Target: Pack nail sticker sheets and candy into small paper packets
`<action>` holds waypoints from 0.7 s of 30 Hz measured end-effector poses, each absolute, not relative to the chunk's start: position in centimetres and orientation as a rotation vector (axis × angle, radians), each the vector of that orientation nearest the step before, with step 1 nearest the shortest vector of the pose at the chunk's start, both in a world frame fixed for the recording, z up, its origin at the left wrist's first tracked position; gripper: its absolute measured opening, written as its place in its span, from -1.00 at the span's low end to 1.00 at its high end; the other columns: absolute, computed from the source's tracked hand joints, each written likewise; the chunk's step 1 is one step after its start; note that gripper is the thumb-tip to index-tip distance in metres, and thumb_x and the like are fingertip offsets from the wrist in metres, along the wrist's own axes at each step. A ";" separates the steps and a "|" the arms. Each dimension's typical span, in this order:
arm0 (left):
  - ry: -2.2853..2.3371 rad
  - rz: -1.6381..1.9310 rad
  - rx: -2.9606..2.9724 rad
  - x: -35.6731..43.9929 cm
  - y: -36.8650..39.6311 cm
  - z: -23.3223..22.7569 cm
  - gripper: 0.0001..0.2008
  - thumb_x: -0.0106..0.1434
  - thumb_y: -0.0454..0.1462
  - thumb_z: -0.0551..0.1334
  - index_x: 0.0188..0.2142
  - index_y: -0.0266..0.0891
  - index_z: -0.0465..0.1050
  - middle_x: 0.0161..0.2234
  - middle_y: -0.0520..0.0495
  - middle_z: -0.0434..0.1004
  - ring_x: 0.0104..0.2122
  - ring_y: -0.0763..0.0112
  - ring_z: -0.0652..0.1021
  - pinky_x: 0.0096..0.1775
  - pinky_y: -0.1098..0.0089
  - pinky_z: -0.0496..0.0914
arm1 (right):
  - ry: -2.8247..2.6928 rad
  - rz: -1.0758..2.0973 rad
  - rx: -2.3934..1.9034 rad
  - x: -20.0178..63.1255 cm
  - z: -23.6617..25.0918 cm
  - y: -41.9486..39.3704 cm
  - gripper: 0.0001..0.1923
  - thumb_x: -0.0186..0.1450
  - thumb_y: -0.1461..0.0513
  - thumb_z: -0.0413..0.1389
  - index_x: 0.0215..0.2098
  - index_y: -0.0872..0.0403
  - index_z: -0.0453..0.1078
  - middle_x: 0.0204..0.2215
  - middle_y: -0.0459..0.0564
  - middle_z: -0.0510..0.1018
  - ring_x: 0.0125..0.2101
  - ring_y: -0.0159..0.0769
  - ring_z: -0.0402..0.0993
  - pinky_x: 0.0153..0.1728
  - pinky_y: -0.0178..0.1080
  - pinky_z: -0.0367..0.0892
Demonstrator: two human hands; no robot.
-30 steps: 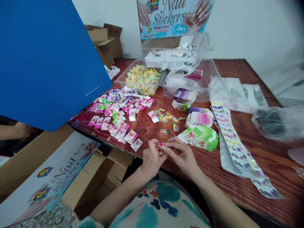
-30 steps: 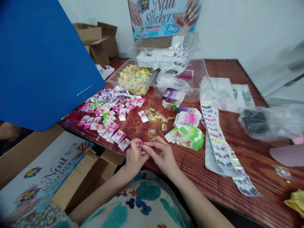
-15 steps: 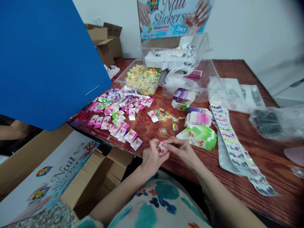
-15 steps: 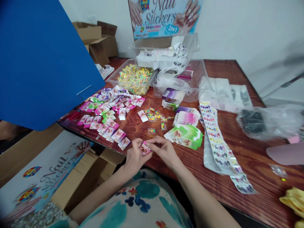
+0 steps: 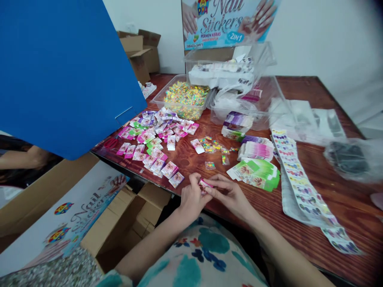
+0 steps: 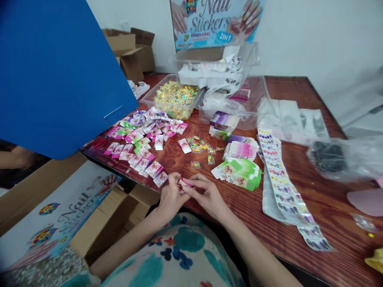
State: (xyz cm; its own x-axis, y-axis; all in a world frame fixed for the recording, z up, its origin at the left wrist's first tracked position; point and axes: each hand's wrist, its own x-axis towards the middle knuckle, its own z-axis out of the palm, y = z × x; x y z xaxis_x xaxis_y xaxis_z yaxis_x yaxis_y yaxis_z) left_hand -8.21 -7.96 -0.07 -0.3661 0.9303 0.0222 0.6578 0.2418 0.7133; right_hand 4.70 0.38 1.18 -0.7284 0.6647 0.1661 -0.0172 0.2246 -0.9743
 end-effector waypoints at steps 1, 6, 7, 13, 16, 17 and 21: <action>2.111 0.927 1.431 -8.3 -8.1 -0.1 -0.60 0.22 -0.17 0.19 -0.06 -0.16 0.01 -0.27 -0.07 0.49 -0.29 0.19 0.61 -0.30 0.27 0.42 | -1.908 1.568 -0.588 4.5 1.0 -0.1 -0.73 0.29 0.07 0.17 -0.08 -0.08 0.56 -0.29 -0.01 0.52 -0.26 -0.28 0.45 -0.21 -0.23 0.39; 2.178 0.882 1.326 -8.7 -10.5 -1.1 -0.58 0.19 -0.18 0.23 -0.05 -0.17 0.07 -0.29 -0.06 0.49 -0.30 0.18 0.60 -0.29 0.27 0.42 | -1.799 1.712 -0.582 3.4 -1.0 -2.8 -0.73 0.33 0.09 0.13 -0.06 -0.09 0.55 -0.21 0.00 0.57 -0.19 -0.24 0.50 -0.13 -0.19 0.42; 2.203 0.872 1.313 -8.9 -11.2 -1.5 -0.58 0.17 -0.18 0.24 -0.05 -0.17 0.09 -0.29 -0.06 0.49 -0.31 0.18 0.60 -0.30 0.27 0.42 | -1.774 1.736 -0.601 3.1 -1.4 -3.2 -0.74 0.32 0.08 0.14 -0.09 -0.08 0.57 -0.23 0.01 0.58 -0.21 -0.23 0.51 -0.15 -0.19 0.43; 2.413 1.132 1.524 -11.4 -14.0 -3.4 -0.73 0.23 -0.18 0.23 -0.12 -0.18 0.25 -0.18 -0.09 0.37 -0.25 0.33 0.57 -0.30 0.39 0.46 | -1.536 1.870 -0.791 -1.2 -3.8 -2.9 -0.67 0.18 0.00 0.25 -0.20 0.03 0.58 -0.26 0.04 0.62 -0.25 -0.16 0.55 -0.18 -0.11 0.49; 2.542 1.105 1.614 -13.0 -13.4 -3.9 -0.88 0.31 -0.22 0.15 -0.18 -0.18 0.34 -0.16 -0.10 0.30 -0.29 0.41 0.55 -0.33 0.45 0.46 | -1.602 1.705 -0.846 -4.2 -4.6 -1.9 -0.57 0.16 -0.09 0.22 -0.24 0.07 0.55 -0.27 0.09 0.58 -0.32 -0.16 0.54 -0.30 -0.11 0.51; 2.586 1.070 1.629 -13.5 -13.0 -4.2 -0.90 0.32 -0.24 0.14 -0.20 -0.19 0.37 -0.17 -0.10 0.29 -0.30 0.42 0.55 -0.34 0.46 0.46 | -1.671 1.591 -0.866 -5.0 -4.8 -1.6 -0.56 0.16 -0.11 0.21 -0.27 0.08 0.55 -0.28 0.10 0.56 -0.37 -0.18 0.52 -0.34 -0.12 0.51; 2.703 0.997 1.724 -14.0 -12.4 -5.4 -0.90 0.33 -0.28 0.13 -0.23 -0.20 0.41 -0.18 -0.11 0.29 -0.33 0.44 0.52 -0.34 0.47 0.45 | -1.928 1.243 -0.854 -5.8 -5.0 -0.8 -0.58 0.26 -0.08 0.10 -0.24 0.09 0.52 -0.29 0.11 0.52 -0.51 -0.27 0.46 -0.42 -0.16 0.47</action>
State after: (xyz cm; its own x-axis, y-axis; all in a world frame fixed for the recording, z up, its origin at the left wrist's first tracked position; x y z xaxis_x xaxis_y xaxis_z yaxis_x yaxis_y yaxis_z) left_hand -14.00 -12.37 -5.39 -0.4557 0.7535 0.4738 0.8807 0.3044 0.3630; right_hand -5.85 -0.76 -5.01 -0.5535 0.8108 0.1905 0.1608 0.3284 -0.9307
